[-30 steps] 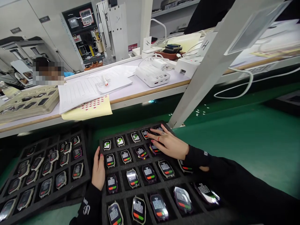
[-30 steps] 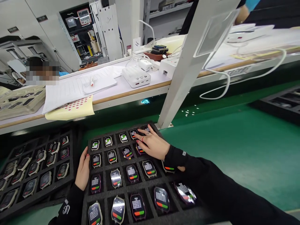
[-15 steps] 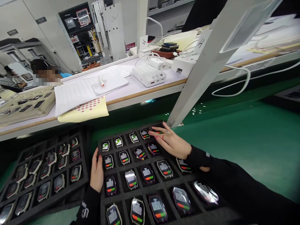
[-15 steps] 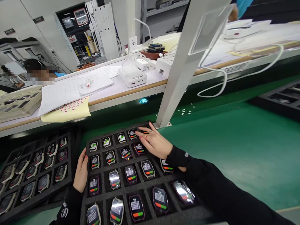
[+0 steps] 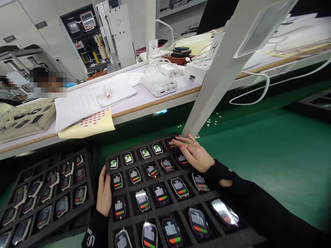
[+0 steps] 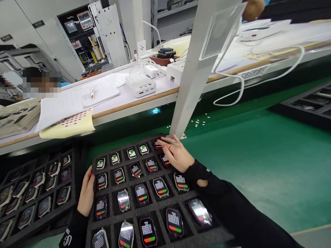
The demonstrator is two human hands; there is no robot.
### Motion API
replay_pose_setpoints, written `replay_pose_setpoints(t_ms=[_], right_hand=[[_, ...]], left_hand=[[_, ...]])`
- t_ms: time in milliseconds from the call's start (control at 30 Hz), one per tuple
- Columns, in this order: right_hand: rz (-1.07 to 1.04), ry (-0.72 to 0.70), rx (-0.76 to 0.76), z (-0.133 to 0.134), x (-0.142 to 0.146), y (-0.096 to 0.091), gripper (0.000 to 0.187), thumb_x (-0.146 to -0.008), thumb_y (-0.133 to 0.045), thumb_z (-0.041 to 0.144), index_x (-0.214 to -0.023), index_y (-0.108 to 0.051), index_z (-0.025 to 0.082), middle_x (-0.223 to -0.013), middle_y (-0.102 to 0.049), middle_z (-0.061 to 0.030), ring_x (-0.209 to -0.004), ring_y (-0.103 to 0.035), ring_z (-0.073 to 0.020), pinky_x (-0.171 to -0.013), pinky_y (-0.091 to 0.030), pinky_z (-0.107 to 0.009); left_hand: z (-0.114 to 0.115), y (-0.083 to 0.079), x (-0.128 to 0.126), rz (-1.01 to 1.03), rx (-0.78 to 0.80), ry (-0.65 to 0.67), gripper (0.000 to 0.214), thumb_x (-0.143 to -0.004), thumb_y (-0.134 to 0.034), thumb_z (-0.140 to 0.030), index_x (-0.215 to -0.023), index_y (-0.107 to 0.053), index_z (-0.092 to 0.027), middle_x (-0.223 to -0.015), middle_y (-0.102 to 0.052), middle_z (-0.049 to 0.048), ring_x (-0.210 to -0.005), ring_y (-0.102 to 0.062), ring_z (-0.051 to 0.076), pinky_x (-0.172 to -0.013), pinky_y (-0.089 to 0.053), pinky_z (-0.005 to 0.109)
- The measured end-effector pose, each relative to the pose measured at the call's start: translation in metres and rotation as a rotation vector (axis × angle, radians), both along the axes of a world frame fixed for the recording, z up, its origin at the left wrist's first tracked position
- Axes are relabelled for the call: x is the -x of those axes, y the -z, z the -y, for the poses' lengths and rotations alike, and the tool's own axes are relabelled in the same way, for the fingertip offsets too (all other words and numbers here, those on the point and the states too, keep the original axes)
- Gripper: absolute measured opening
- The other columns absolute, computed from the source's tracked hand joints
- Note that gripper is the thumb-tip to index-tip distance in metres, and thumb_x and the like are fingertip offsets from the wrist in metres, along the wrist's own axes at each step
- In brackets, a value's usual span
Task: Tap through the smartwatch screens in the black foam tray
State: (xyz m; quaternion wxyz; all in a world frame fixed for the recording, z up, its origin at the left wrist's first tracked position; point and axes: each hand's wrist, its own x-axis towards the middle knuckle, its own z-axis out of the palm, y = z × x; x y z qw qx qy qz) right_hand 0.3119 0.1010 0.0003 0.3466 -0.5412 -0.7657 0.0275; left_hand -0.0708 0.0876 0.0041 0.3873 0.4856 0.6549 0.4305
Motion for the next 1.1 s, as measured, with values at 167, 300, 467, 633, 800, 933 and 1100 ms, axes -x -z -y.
replay_pose_setpoints(t_ms=[167, 300, 467, 633, 800, 933, 1100], right_hand=[[-0.049, 0.056, -0.076, 0.003, -0.005, 0.007, 0.044, -0.106, -0.028, 0.025, -0.123, -0.069, 0.016, -0.12, -0.07, -0.0106, -0.118, -0.062, -0.0293, -0.112, -0.038, -0.061], [-0.056, 0.082, -0.128, 0.005, -0.004, 0.005, 0.044, -0.106, -0.03, 0.024, -0.114, -0.072, 0.014, -0.116, -0.072, -0.0112, -0.113, -0.065, -0.0286, -0.108, -0.043, -0.057], [-0.029, 0.075, -0.129, 0.006, -0.003, 0.007, 0.044, -0.105, -0.033, 0.023, -0.103, -0.076, 0.015, -0.101, -0.076, -0.0088, -0.108, -0.067, -0.0318, -0.103, -0.045, -0.061], [-0.024, 0.085, -0.119, 0.005, -0.003, 0.008, 0.044, -0.103, -0.032, 0.022, -0.105, -0.075, 0.015, -0.101, -0.076, -0.0089, -0.109, -0.067, -0.0313, -0.103, -0.045, -0.061], [-0.036, 0.129, -0.128, 0.005, -0.002, 0.006, 0.044, -0.103, -0.032, 0.025, -0.099, -0.076, 0.019, -0.1, -0.076, -0.0077, -0.107, -0.068, -0.0291, -0.106, -0.044, -0.055], [-0.032, 0.24, -0.085, 0.005, -0.008, 0.003, 0.042, -0.101, -0.034, 0.029, -0.101, -0.075, 0.019, -0.102, -0.075, -0.01, -0.099, -0.069, -0.0304, -0.098, -0.05, -0.05], [0.005, 0.393, 0.11, 0.01, -0.025, 0.004, 0.043, -0.099, -0.039, 0.037, -0.109, -0.074, 0.013, -0.078, -0.074, -0.01, -0.07, -0.071, -0.0311, -0.061, -0.053, -0.038]], left_hand=[[0.0, 0.001, 0.001, 0.006, 0.006, 0.019, 0.056, -0.095, -0.049, -0.046, -0.146, -0.043, -0.022, -0.158, -0.037, 0.0067, -0.148, -0.03, 0.025, -0.125, -0.023, 0.042], [0.0, 0.003, 0.004, 0.02, 0.002, 0.047, 0.066, -0.09, -0.056, -0.048, -0.148, -0.039, -0.023, -0.159, -0.034, 0.0059, -0.149, -0.028, 0.025, -0.125, -0.02, 0.041], [0.001, 0.002, 0.004, 0.028, 0.028, 0.073, 0.075, -0.086, -0.061, -0.05, -0.151, -0.035, -0.023, -0.161, -0.03, 0.0056, -0.151, -0.024, 0.026, -0.125, -0.022, 0.041], [0.003, -0.003, 0.002, 0.022, 0.053, 0.072, 0.079, -0.086, -0.061, -0.051, -0.153, -0.031, -0.022, -0.162, -0.029, 0.0067, -0.151, -0.022, 0.027, -0.123, -0.027, 0.039], [0.006, -0.009, 0.0, 0.01, 0.12, 0.094, 0.083, -0.085, -0.061, -0.055, -0.155, -0.026, -0.028, -0.165, -0.022, 0.0022, -0.153, -0.015, 0.027, -0.123, -0.028, 0.04], [0.008, -0.01, -0.002, 0.064, 0.133, 0.092, 0.087, -0.083, -0.063, -0.056, -0.156, -0.023, -0.028, -0.165, -0.021, 0.0014, -0.153, -0.018, 0.027, -0.123, -0.026, 0.041], [0.009, -0.012, -0.001, 0.048, 0.164, 0.084, 0.09, -0.082, -0.063, -0.057, -0.157, -0.023, -0.029, -0.165, -0.019, -0.0014, -0.153, -0.016, 0.026, -0.125, -0.02, 0.043]])
